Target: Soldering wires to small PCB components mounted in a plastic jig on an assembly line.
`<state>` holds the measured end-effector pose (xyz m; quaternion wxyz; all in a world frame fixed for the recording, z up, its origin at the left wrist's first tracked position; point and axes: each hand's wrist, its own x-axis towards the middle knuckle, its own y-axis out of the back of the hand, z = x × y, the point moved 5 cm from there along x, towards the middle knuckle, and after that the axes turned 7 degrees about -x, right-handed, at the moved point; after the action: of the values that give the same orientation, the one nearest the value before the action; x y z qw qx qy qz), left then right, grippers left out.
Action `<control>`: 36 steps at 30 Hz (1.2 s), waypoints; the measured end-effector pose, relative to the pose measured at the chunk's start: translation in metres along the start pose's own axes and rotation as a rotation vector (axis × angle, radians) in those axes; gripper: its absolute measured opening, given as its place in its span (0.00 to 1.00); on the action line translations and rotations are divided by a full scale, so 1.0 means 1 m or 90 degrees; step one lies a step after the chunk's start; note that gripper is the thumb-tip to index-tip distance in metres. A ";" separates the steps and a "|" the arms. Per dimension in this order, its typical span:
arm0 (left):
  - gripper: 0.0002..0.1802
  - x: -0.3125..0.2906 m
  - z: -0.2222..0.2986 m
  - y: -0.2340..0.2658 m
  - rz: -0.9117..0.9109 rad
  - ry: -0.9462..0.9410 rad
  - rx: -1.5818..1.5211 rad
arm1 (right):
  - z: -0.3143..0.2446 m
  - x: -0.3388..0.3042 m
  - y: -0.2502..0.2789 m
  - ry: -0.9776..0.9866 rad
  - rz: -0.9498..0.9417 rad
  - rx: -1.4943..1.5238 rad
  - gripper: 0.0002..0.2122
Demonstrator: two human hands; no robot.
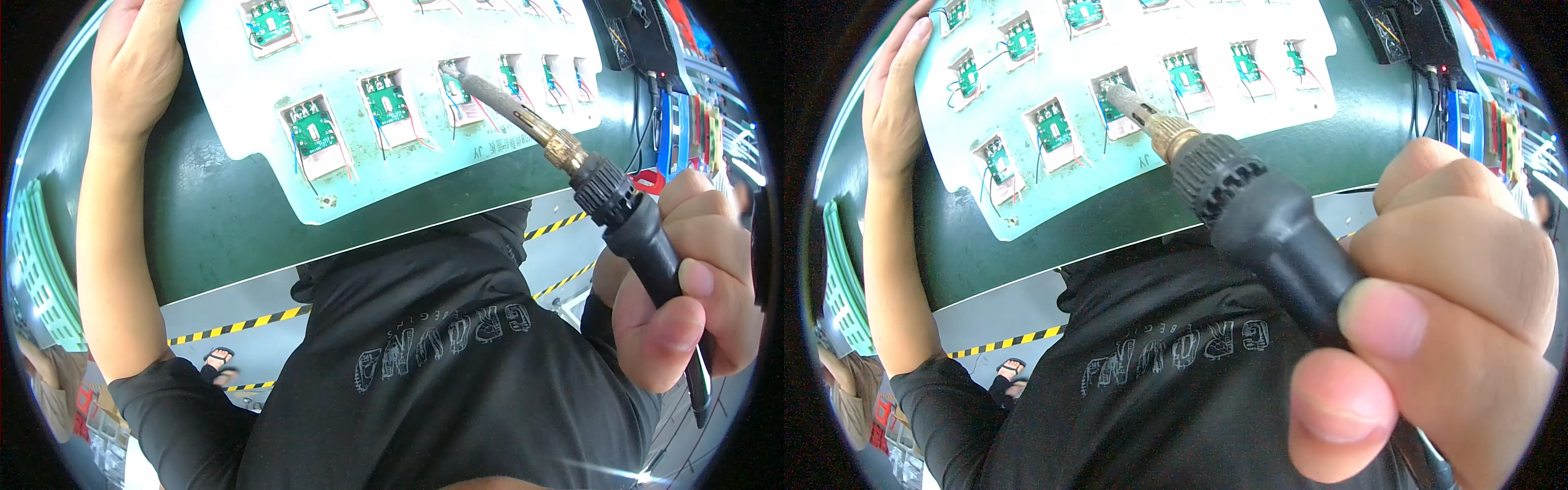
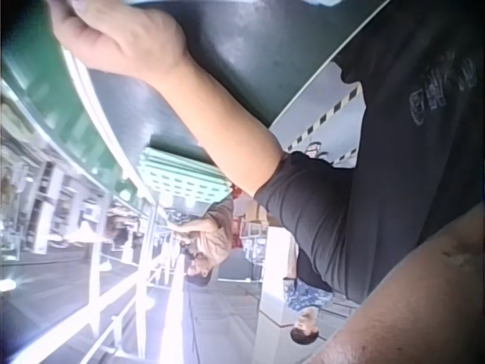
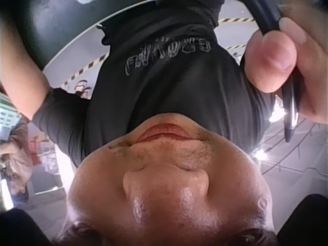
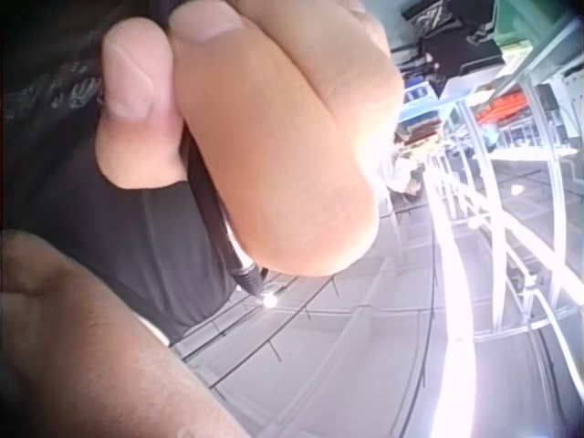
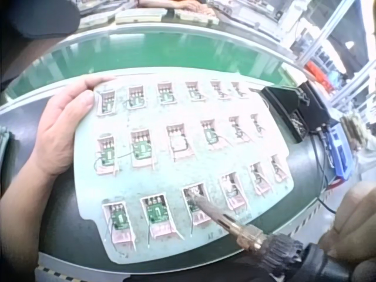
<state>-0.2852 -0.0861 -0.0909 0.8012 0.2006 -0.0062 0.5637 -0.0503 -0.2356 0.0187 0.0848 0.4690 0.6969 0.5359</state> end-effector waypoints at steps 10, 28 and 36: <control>0.27 0.006 -0.001 0.001 -0.021 -0.037 0.042 | 0.034 -0.068 0.057 0.000 0.342 0.209 0.07; 0.22 0.009 -0.007 0.004 0.085 -0.012 -0.038 | 0.102 -0.128 0.083 -0.121 0.274 0.223 0.05; 0.23 0.005 -0.003 0.004 0.128 0.035 -0.023 | 0.106 -0.125 0.071 -0.164 0.338 0.178 0.04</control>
<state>-0.2878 -0.0797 -0.0907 0.7440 0.1689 -0.0144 0.6463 0.1243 -0.2589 -0.0144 -0.0359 0.7054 0.6007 0.3746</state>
